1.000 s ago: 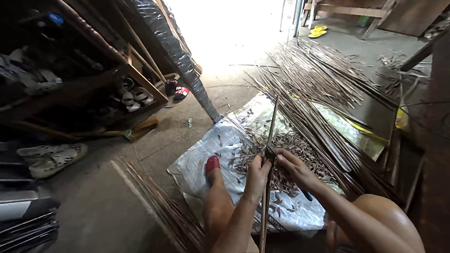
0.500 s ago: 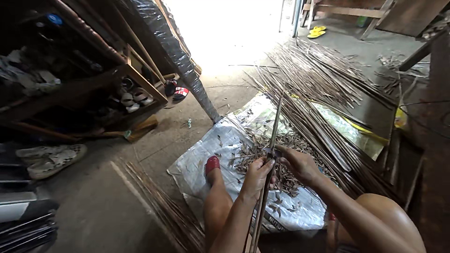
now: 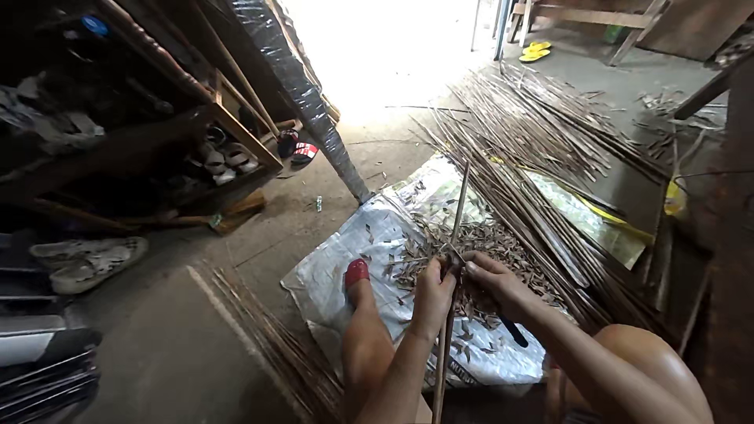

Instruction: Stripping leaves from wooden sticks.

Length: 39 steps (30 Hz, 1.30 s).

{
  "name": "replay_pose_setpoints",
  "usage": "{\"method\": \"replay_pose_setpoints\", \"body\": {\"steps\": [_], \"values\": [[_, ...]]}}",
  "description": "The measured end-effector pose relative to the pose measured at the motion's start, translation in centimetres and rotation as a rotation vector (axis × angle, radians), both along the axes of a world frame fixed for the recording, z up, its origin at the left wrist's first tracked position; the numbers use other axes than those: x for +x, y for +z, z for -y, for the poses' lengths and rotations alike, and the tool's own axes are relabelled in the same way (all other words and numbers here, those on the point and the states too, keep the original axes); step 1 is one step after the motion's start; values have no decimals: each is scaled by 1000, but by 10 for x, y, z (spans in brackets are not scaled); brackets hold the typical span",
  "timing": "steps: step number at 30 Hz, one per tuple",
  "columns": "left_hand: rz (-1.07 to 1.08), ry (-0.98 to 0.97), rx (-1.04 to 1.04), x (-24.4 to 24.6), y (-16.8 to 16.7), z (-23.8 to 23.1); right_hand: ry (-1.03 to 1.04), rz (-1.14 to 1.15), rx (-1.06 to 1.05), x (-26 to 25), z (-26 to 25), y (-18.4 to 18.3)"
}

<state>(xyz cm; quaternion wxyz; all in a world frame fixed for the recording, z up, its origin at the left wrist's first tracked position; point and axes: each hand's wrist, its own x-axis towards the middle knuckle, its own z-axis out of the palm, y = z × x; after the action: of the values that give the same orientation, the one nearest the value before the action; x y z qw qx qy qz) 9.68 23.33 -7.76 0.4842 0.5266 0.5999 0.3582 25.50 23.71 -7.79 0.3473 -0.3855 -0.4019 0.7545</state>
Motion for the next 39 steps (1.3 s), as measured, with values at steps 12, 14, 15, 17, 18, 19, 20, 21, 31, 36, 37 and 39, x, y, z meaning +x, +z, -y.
{"method": "replay_pose_setpoints", "body": {"steps": [12, 14, 15, 17, 18, 19, 20, 21, 31, 36, 37, 39], "values": [[304, -5, -285, 3, 21, 1, -1, -97, -22, 8, -8, -2], [283, 6, -260, 4, 21, 2, -5, -50, -5, 5, -7, -1], [268, 8, -248, 4, 20, 2, -15, -34, 11, 4, -6, -2], [255, 10, -241, 5, 19, 2, -32, -28, 41, 3, -6, -4], [255, 12, -240, 5, 19, 2, -31, -23, 60, 4, -6, -4], [264, 20, -233, 5, 19, 2, -27, -7, 83, 5, -7, -5], [277, 26, -224, 5, 19, 3, -21, 16, 110, 6, -7, -5], [296, 33, -217, 5, 19, 3, -17, 38, 138, 6, -8, -5], [522, 68, -289, -1, 27, 3, -25, 404, 665, 12, -10, -20], [607, 1, -380, -7, 29, 4, -87, 590, 896, 15, -14, -31], [629, -18, -396, -8, 29, 4, -93, 609, 917, 16, -15, -31], [659, -30, -415, -9, 29, 4, -124, 645, 978, 16, -16, -32]]}}
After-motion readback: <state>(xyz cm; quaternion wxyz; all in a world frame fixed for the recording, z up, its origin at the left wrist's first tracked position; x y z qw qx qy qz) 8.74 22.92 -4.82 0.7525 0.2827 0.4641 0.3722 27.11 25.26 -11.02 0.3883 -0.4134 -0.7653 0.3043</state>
